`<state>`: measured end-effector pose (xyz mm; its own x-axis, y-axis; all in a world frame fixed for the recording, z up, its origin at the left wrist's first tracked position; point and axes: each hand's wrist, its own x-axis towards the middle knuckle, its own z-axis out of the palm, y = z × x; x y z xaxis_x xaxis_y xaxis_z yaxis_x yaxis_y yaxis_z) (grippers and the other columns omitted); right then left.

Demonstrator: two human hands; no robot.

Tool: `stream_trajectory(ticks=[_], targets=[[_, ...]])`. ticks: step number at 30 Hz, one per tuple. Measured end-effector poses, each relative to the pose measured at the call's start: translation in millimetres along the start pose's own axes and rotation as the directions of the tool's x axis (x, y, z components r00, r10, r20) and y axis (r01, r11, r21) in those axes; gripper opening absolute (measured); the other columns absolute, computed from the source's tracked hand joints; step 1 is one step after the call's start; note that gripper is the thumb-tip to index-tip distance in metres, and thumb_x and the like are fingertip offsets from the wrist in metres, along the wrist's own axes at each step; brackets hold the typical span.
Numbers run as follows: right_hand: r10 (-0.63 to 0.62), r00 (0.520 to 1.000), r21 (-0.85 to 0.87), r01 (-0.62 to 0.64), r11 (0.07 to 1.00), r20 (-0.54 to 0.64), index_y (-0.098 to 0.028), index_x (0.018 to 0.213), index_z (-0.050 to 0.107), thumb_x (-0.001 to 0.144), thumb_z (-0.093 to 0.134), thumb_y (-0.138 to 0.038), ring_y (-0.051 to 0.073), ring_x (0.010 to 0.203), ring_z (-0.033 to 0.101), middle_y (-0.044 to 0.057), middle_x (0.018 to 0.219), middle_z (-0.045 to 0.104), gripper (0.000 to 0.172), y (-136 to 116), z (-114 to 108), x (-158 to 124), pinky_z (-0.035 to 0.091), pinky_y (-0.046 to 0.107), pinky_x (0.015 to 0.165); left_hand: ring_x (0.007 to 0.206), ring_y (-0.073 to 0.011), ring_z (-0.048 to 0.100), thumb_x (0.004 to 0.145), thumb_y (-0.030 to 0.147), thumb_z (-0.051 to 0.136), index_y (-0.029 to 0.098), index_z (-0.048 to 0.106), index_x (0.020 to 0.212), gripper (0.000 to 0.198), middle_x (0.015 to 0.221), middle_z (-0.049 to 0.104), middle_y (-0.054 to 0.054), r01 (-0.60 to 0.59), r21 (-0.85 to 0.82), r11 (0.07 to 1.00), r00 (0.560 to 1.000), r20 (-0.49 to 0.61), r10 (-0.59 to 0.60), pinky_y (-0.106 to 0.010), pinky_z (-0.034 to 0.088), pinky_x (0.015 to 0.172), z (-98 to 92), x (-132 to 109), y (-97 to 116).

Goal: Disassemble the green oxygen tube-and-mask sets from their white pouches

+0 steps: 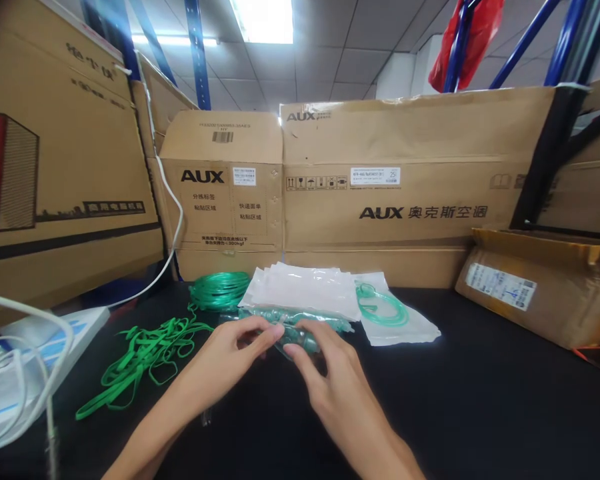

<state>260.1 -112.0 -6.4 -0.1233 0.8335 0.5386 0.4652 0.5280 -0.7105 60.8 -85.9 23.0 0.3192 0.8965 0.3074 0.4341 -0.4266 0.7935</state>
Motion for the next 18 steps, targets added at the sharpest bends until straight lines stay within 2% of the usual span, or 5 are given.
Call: stream_trajectory(ticks=[4, 6, 12, 15, 18], targets=[[-0.114, 0.992, -0.039, 0.112, 0.993, -0.056, -0.031, 0.119, 0.064, 0.099, 0.063, -0.037, 0.019, 0.109, 0.065, 0.000, 0.117, 0.070, 0.021, -4.5, -1.1, -0.3, 0.048, 0.029, 0.094, 0.065, -0.0110, 0.048, 0.099, 0.059, 0.054, 0.019, 0.068, 0.094, 0.042, 0.070, 0.053, 0.004, -0.048, -0.252, 0.966, 0.998, 0.028, 0.057, -0.024, 0.037, 0.064, 12.7, 1.2, 3.9], [-0.115, 0.991, 0.010, 0.116, 0.993, -0.068, -0.032, 0.115, 0.065, 0.098, 0.066, -0.037, 0.018, 0.109, 0.064, -0.001, 0.115, 0.070, 0.018, -8.3, -3.4, 0.2, 0.047, 0.029, 0.095, 0.062, -0.0096, 0.045, 0.098, 0.057, 0.056, 0.019, 0.067, 0.097, 0.040, 0.069, 0.052, 0.005, -0.062, -0.316, 0.947, 0.997, 0.028, 0.075, -0.023, 0.036, 0.060, 13.6, 1.1, 5.0], [0.180, 0.981, 0.396, -0.192, 0.898, 0.067, -0.031, 0.118, 0.066, 0.100, 0.055, -0.057, 0.018, 0.092, 0.065, 0.002, 0.117, 0.068, 0.034, -12.9, -11.2, 1.4, 0.052, 0.034, 0.087, 0.062, -0.0092, 0.050, 0.097, 0.052, 0.061, 0.018, 0.068, 0.092, 0.036, 0.072, 0.058, 0.004, -0.143, -0.284, 0.948, 0.988, 0.011, 0.152, -0.022, 0.041, 0.060, 2.6, -1.6, 9.3], [0.232, 0.969, 0.470, -0.246, 0.848, 0.089, -0.030, 0.118, 0.069, 0.096, 0.062, -0.056, 0.020, 0.100, 0.063, 0.003, 0.123, 0.066, 0.035, -14.4, -12.6, 1.4, 0.052, 0.035, 0.086, 0.063, -0.0092, 0.052, 0.098, 0.051, 0.061, 0.017, 0.069, 0.092, 0.035, 0.072, 0.059, 0.003, -0.156, -0.291, 0.944, 0.987, -0.002, 0.163, -0.021, 0.042, 0.061, 1.7, -1.4, 9.8], [0.280, 0.956, 0.568, -0.282, 0.773, 0.094, -0.031, 0.127, 0.067, 0.088, 0.075, -0.051, 0.021, 0.104, 0.061, 0.003, 0.114, 0.069, 0.045, -19.3, -13.9, 1.7, 0.052, 0.032, 0.084, 0.065, -0.0095, 0.053, 0.098, 0.050, 0.062, 0.018, 0.069, 0.092, 0.034, 0.073, 0.060, 0.003, -0.166, -0.320, 0.933, 0.984, 0.007, 0.177, -0.021, 0.043, 0.062, 2.9, 0.2, 8.7]])
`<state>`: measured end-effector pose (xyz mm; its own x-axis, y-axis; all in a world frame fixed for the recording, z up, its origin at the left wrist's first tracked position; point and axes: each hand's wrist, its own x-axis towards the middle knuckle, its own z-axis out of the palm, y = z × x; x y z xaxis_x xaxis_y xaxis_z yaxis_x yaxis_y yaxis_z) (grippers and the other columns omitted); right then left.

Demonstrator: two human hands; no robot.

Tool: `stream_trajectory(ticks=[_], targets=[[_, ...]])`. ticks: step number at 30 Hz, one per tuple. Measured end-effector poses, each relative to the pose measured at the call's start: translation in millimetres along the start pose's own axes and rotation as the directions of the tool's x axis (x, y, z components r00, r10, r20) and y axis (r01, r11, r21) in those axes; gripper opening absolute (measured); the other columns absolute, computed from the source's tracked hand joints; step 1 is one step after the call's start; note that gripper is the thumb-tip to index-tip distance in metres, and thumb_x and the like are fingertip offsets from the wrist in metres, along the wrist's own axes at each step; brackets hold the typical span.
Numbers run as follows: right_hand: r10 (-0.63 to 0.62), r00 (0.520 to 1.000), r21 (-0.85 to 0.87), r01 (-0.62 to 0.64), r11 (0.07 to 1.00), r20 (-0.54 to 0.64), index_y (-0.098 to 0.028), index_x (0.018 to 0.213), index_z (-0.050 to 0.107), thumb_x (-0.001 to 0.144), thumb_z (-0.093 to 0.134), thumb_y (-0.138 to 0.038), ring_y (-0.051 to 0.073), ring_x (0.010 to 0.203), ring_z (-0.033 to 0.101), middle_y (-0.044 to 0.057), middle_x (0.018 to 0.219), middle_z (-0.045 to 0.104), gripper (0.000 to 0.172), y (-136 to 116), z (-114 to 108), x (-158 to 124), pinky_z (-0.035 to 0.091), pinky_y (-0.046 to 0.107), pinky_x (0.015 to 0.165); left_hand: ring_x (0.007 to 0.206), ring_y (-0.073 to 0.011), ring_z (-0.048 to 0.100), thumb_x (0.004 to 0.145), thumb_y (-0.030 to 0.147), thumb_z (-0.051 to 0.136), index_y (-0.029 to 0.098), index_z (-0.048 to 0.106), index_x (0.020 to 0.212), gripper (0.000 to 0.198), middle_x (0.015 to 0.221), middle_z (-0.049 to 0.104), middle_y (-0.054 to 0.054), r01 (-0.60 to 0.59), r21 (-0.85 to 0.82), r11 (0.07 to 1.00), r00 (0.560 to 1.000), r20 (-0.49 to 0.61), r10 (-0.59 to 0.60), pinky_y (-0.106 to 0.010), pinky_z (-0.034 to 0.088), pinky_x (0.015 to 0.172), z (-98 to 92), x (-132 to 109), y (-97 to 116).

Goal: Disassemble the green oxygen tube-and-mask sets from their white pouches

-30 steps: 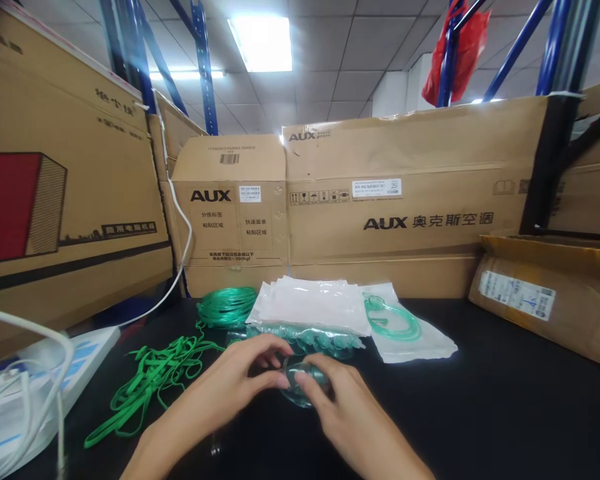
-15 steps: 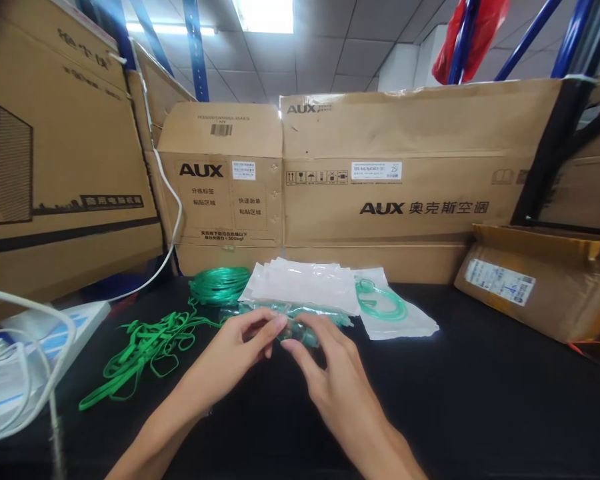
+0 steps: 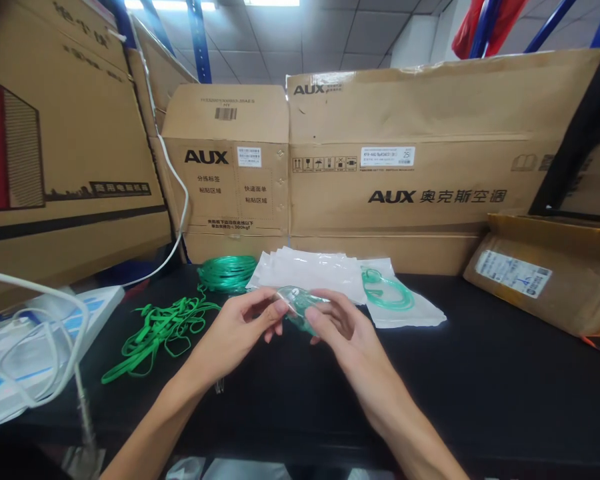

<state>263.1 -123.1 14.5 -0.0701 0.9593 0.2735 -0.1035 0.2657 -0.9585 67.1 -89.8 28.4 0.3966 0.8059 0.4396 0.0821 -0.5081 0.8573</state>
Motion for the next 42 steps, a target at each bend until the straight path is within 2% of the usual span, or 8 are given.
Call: stream_trajectory(ticks=[3, 5, 10, 14, 21, 25, 31, 42], targets=[[0.062, 0.998, 0.097, -0.059, 0.994, -0.029, -0.027, 0.127, 0.068, 0.082, 0.083, -0.044, 0.023, 0.114, 0.059, 0.004, 0.113, 0.069, 0.051, -4.9, 1.5, -1.0, 0.051, 0.030, 0.087, 0.067, -0.0105, 0.054, 0.097, 0.047, 0.064, 0.018, 0.071, 0.092, 0.030, 0.074, 0.061, 0.002, 0.000, -0.037, 0.999, 1.000, 0.028, 0.001, -0.021, 0.044, 0.064, -0.6, 0.9, -1.7], [0.089, 0.996, 0.144, -0.084, 0.986, -0.029, -0.024, 0.116, 0.072, 0.081, 0.084, -0.042, 0.024, 0.115, 0.060, 0.005, 0.116, 0.069, 0.042, -6.8, 1.8, -1.3, 0.051, 0.031, 0.088, 0.069, -0.0114, 0.054, 0.096, 0.045, 0.066, 0.018, 0.073, 0.093, 0.028, 0.074, 0.062, 0.001, 0.008, -0.034, 0.999, 0.999, 0.043, -0.006, -0.022, 0.044, 0.065, -1.3, 0.7, -2.3], [0.095, 0.995, 0.198, -0.100, 0.975, 0.032, -0.021, 0.097, 0.069, 0.084, 0.082, -0.040, 0.020, 0.097, 0.063, 0.004, 0.102, 0.068, 0.026, -7.9, 0.9, -2.1, 0.049, 0.029, 0.078, 0.073, -0.0131, 0.054, 0.094, 0.045, 0.069, 0.018, 0.077, 0.105, 0.031, 0.079, 0.063, -0.001, 0.047, -0.043, 0.998, 0.997, 0.067, -0.044, -0.025, 0.046, 0.069, -1.2, -1.9, 0.2], [0.044, 0.997, 0.135, -0.052, 0.989, 0.059, -0.019, 0.094, 0.072, 0.083, 0.082, -0.041, 0.023, 0.095, 0.063, 0.006, 0.096, 0.068, 0.027, -8.6, -1.3, -2.8, 0.050, 0.032, 0.081, 0.073, -0.0128, 0.055, 0.092, 0.045, 0.072, 0.020, 0.079, 0.113, 0.033, 0.084, 0.064, -0.001, 0.050, -0.066, 0.997, 0.996, 0.072, -0.045, -0.024, 0.047, 0.068, 0.4, -4.3, 5.8], [-0.073, 0.997, 0.030, 0.073, 0.997, 0.000, -0.021, 0.097, 0.075, 0.087, 0.080, -0.038, 0.023, 0.105, 0.061, 0.005, 0.104, 0.071, 0.021, -7.4, -2.4, -6.2, 0.045, 0.035, 0.094, 0.072, -0.0118, 0.054, 0.092, 0.043, 0.073, 0.017, 0.079, 0.106, 0.031, 0.086, 0.062, -0.002, 0.027, -0.062, 0.998, 0.999, 0.045, -0.024, -0.025, 0.047, 0.069, 5.5, -7.0, 13.0], [-0.133, 0.991, -0.035, 0.132, 0.991, -0.032, -0.022, 0.099, 0.076, 0.088, 0.078, -0.038, 0.023, 0.102, 0.061, 0.005, 0.103, 0.072, 0.019, -3.8, -2.3, -7.3, 0.045, 0.035, 0.090, 0.073, -0.0120, 0.053, 0.092, 0.044, 0.072, 0.017, 0.079, 0.099, 0.029, 0.082, 0.059, -0.001, 0.009, -0.062, 0.998, 1.000, 0.020, -0.008, -0.025, 0.044, 0.070, 8.0, -6.9, 11.6], [-0.175, 0.983, -0.096, 0.169, 0.981, -0.059, -0.022, 0.092, 0.076, 0.087, 0.079, -0.038, 0.021, 0.091, 0.058, 0.003, 0.093, 0.068, 0.018, -2.9, -4.9, -7.6, 0.044, 0.032, 0.076, 0.070, -0.0124, 0.053, 0.090, 0.046, 0.073, 0.019, 0.080, 0.107, 0.032, 0.088, 0.066, -0.003, 0.039, -0.078, 0.996, 0.999, -0.015, -0.040, -0.025, 0.046, 0.067, 9.5, -6.0, 9.8], [-0.164, 0.986, -0.115, 0.166, 0.979, 0.025, -0.023, 0.087, 0.076, 0.089, 0.078, -0.034, 0.016, 0.081, 0.051, 0.000, 0.088, 0.060, 0.011, -10.0, -11.5, -8.8, 0.040, 0.030, 0.070, 0.081, -0.0171, 0.062, 0.091, 0.046, 0.072, 0.024, 0.082, 0.109, 0.030, 0.101, 0.074, -0.005, -0.006, 0.059, 0.998, 1.000, -0.030, 0.008, -0.027, 0.047, 0.074, 6.5, -9.8, 19.9]])
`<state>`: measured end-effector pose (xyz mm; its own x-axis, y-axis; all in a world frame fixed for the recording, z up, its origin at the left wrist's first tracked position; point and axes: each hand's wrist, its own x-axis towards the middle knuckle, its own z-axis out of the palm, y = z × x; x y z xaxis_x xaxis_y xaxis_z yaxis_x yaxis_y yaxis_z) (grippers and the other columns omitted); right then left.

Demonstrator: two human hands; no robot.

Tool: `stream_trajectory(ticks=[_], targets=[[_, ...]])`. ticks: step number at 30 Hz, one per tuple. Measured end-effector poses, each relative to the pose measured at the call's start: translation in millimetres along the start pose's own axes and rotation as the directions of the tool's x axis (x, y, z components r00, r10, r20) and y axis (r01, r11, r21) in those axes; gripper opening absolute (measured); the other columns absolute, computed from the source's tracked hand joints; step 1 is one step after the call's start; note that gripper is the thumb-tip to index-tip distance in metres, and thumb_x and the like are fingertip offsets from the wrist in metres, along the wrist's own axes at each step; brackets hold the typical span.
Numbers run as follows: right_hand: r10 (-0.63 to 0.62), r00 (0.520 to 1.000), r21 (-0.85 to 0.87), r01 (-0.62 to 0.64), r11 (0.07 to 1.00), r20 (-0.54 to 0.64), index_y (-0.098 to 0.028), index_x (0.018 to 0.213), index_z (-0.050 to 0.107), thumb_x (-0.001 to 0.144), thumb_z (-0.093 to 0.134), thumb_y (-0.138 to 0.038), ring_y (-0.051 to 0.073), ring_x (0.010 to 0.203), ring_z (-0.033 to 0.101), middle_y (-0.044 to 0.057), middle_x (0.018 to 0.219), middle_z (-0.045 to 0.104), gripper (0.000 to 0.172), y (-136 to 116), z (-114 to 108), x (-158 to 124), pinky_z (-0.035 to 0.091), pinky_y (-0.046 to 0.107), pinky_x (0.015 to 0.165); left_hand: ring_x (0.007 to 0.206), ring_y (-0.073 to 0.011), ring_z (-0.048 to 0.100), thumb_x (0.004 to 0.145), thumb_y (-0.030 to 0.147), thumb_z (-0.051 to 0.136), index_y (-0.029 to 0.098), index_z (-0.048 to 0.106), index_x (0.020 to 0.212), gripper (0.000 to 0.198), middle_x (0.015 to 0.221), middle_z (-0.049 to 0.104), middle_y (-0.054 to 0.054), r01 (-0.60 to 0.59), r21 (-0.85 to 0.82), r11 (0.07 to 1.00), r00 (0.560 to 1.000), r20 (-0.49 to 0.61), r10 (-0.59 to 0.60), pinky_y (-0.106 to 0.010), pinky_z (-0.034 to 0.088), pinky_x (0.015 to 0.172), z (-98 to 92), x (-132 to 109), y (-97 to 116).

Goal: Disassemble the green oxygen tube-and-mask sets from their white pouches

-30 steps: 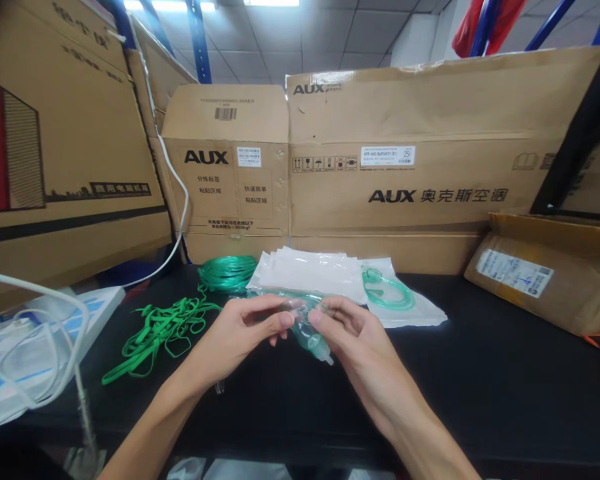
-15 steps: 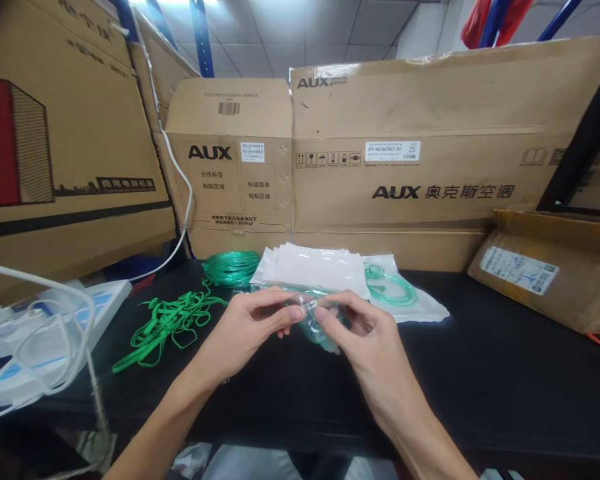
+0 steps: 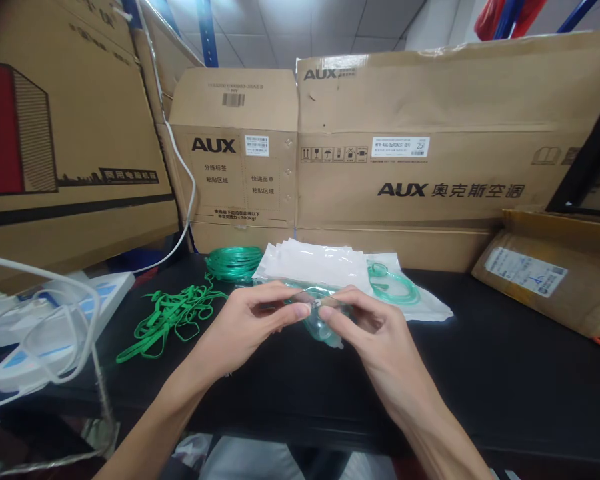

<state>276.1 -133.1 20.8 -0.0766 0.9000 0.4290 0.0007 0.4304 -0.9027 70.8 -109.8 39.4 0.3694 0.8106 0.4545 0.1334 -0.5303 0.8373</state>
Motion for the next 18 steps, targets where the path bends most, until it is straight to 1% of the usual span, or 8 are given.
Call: stream_trajectory(ticks=[3, 8, 10, 12, 13, 15, 18], targets=[[-0.011, 0.999, -0.029, 0.013, 1.000, 0.049, -0.024, 0.089, 0.076, 0.090, 0.076, -0.033, 0.017, 0.084, 0.052, 0.001, 0.089, 0.061, 0.009, -1.4, -5.8, 1.1, 0.040, 0.031, 0.073, 0.085, -0.0172, 0.062, 0.093, 0.045, 0.070, 0.024, 0.081, 0.106, 0.028, 0.099, 0.074, -0.003, -0.019, 0.026, 0.999, 1.000, -0.004, 0.019, -0.026, 0.046, 0.076, 1.5, -1.0, 1.0], [-0.003, 0.992, -0.064, 0.011, 0.998, 0.124, -0.024, 0.091, 0.076, 0.091, 0.075, -0.033, 0.021, 0.091, 0.055, 0.003, 0.094, 0.062, 0.009, -3.8, -10.8, 3.3, 0.044, 0.033, 0.079, 0.074, -0.0144, 0.055, 0.094, 0.048, 0.067, 0.022, 0.076, 0.099, 0.028, 0.089, 0.069, 0.000, -0.001, 0.077, 0.997, 1.000, -0.022, 0.002, -0.026, 0.042, 0.067, 7.0, -2.7, 0.2], [0.014, 0.990, -0.039, -0.008, 0.999, 0.139, -0.024, 0.093, 0.075, 0.090, 0.075, -0.033, 0.021, 0.092, 0.056, 0.003, 0.096, 0.063, 0.009, -3.3, -8.9, 3.7, 0.045, 0.032, 0.080, 0.070, -0.0134, 0.052, 0.095, 0.045, 0.066, 0.021, 0.074, 0.095, 0.025, 0.083, 0.066, 0.001, -0.016, 0.112, 0.994, 0.999, -0.044, 0.021, -0.026, 0.041, 0.066, 9.6, -2.9, 0.4], [0.036, 0.990, 0.019, -0.039, 0.999, 0.138, -0.025, 0.096, 0.073, 0.088, 0.078, -0.033, 0.020, 0.095, 0.057, 0.002, 0.097, 0.063, 0.013, -2.1, -5.0, 3.5, 0.047, 0.031, 0.081, 0.069, -0.0132, 0.051, 0.096, 0.039, 0.066, 0.021, 0.072, 0.091, 0.019, 0.081, 0.065, 0.002, -0.058, 0.165, 0.985, 0.996, -0.053, 0.067, -0.026, 0.041, 0.067, 11.1, -2.7, 1.4], [0.044, 0.990, 0.060, -0.052, 0.997, 0.132, -0.025, 0.097, 0.071, 0.086, 0.080, -0.033, 0.020, 0.096, 0.058, 0.001, 0.098, 0.063, 0.015, -1.5, -2.8, 3.2, 0.048, 0.030, 0.081, 0.072, -0.0137, 0.052, 0.096, 0.036, 0.067, 0.021, 0.071, 0.090, 0.017, 0.083, 0.066, 0.002, -0.088, 0.188, 0.978, 0.994, -0.051, 0.099, -0.026, 0.041, 0.070, 11.2, -2.4, 2.0], [0.057, 0.990, 0.153, -0.077, 0.985, 0.130, -0.025, 0.094, 0.069, 0.085, 0.082, -0.031, 0.018, 0.093, 0.059, 0.000, 0.094, 0.061, 0.017, -0.7, 1.3, 2.4, 0.049, 0.028, 0.079, 0.084, -0.0159, 0.058, 0.096, 0.033, 0.068, 0.021, 0.070, 0.090, 0.013, 0.090, 0.068, 0.001, -0.154, 0.194, 0.969, 0.986, -0.039, 0.164, -0.027, 0.044, 0.081, 9.8, -1.5, 3.0], [0.054, 0.986, 0.305, -0.100, 0.947, 0.157, -0.024, 0.090, 0.067, 0.088, 0.078, -0.030, 0.015, 0.082, 0.057, 0.000, 0.089, 0.061, 0.013, -0.9, 4.3, 0.8, 0.049, 0.026, 0.072, 0.104, -0.0194, 0.060, 0.093, 0.034, 0.072, 0.021, 0.069, 0.096, 0.014, 0.104, 0.069, -0.002, -0.214, 0.101, 0.971, 0.977, 0.021, 0.213, -0.029, 0.043, 0.097, 5.7, -0.6, 2.9]])
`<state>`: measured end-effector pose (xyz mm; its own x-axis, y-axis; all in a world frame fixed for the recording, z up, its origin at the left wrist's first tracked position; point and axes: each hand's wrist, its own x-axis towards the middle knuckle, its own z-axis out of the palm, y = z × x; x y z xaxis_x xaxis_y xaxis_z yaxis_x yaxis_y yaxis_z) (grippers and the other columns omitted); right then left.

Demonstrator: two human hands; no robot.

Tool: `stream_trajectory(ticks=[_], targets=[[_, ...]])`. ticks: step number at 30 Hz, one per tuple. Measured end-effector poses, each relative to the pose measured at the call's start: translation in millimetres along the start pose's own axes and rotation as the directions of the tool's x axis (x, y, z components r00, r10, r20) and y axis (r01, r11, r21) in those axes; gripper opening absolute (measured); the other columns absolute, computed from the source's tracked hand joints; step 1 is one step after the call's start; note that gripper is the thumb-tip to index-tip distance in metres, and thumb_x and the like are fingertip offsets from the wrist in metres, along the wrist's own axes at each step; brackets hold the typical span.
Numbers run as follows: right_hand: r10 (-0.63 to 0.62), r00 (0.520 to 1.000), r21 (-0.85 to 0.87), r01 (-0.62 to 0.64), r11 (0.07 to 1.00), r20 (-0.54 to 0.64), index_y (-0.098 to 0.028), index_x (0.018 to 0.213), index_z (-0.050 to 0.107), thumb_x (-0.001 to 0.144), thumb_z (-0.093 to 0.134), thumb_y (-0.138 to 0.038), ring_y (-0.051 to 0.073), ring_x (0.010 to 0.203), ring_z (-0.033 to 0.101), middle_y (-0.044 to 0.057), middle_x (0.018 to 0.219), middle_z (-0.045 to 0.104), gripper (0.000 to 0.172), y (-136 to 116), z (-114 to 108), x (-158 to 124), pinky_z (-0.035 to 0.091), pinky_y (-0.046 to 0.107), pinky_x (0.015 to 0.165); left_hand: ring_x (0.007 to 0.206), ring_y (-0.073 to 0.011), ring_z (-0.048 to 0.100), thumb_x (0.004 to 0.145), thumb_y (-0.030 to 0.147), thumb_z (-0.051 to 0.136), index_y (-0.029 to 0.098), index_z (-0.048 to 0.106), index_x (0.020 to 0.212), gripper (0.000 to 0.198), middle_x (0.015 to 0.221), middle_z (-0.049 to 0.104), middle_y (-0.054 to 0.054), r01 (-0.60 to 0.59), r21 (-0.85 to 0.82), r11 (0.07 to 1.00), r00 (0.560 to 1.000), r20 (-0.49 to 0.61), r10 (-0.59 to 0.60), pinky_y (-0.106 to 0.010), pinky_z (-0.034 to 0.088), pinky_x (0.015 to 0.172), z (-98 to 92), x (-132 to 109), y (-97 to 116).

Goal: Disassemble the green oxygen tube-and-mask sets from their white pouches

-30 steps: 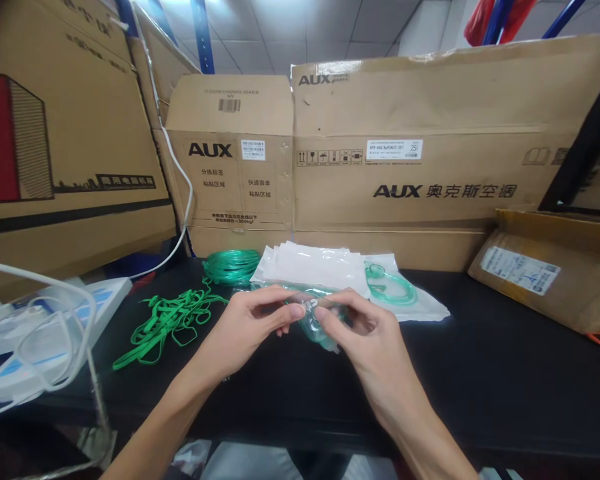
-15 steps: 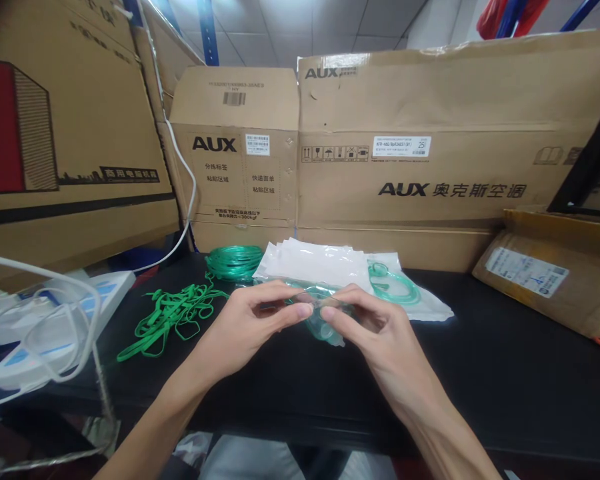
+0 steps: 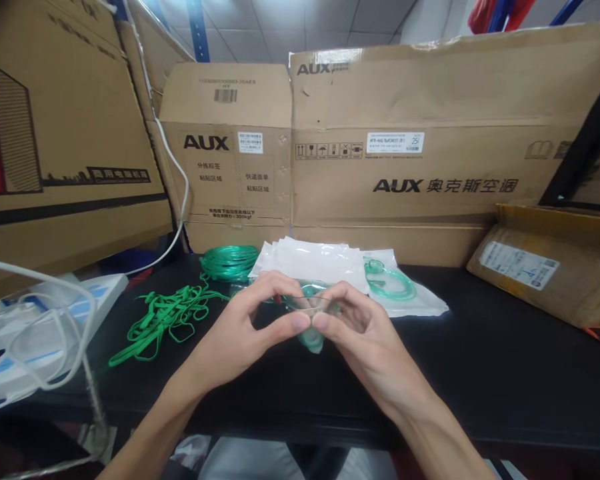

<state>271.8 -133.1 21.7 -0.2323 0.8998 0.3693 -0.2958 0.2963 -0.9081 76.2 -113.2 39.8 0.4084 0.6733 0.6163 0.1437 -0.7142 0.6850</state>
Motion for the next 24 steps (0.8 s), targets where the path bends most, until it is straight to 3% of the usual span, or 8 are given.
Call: stream_trajectory(ticks=[3, 7, 13, 24], targets=[[0.004, 0.999, 0.103, -0.008, 0.995, 0.042, -0.024, 0.091, 0.066, 0.092, 0.074, -0.029, 0.014, 0.081, 0.057, 0.000, 0.090, 0.063, 0.009, -0.8, 0.3, -1.5, 0.049, 0.025, 0.071, 0.106, -0.0197, 0.060, 0.092, 0.036, 0.074, 0.020, 0.067, 0.100, 0.019, 0.107, 0.066, -0.003, 0.019, -0.133, 0.991, 0.997, 0.076, -0.009, -0.030, 0.043, 0.100, -1.9, -1.1, -1.6], [0.010, 0.999, 0.099, -0.014, 0.995, 0.046, -0.024, 0.093, 0.068, 0.088, 0.078, -0.028, 0.015, 0.087, 0.058, 0.000, 0.092, 0.064, 0.012, -1.6, 1.0, -2.5, 0.049, 0.025, 0.076, 0.095, -0.0176, 0.060, 0.097, 0.037, 0.068, 0.020, 0.064, 0.099, 0.018, 0.097, 0.062, -0.002, 0.105, -0.249, 0.963, 0.989, 0.131, -0.074, -0.030, 0.046, 0.093, 0.8, -3.4, -1.1], [-0.003, 1.000, 0.023, 0.003, 1.000, -0.028, -0.024, 0.089, 0.071, 0.087, 0.079, -0.031, 0.016, 0.083, 0.057, 0.002, 0.090, 0.063, 0.011, -1.6, 5.6, -3.3, 0.050, 0.027, 0.072, 0.104, -0.0191, 0.059, 0.098, 0.033, 0.066, 0.019, 0.064, 0.101, 0.014, 0.104, 0.064, -0.003, 0.079, -0.303, 0.950, 0.992, 0.119, -0.044, -0.030, 0.044, 0.096, 4.0, -2.6, -1.3], [-0.054, 0.999, 0.022, 0.054, 0.998, 0.006, -0.027, 0.090, 0.072, 0.089, 0.078, -0.029, 0.014, 0.088, 0.055, 0.000, 0.093, 0.063, 0.006, -1.5, 4.8, -6.8, 0.047, 0.024, 0.077, 0.101, -0.0185, 0.056, 0.099, 0.032, 0.065, 0.017, 0.062, 0.097, 0.015, 0.102, 0.061, -0.004, 0.028, -0.348, 0.937, 0.992, 0.122, 0.016, -0.031, 0.042, 0.095, 4.9, -2.3, -5.7]])
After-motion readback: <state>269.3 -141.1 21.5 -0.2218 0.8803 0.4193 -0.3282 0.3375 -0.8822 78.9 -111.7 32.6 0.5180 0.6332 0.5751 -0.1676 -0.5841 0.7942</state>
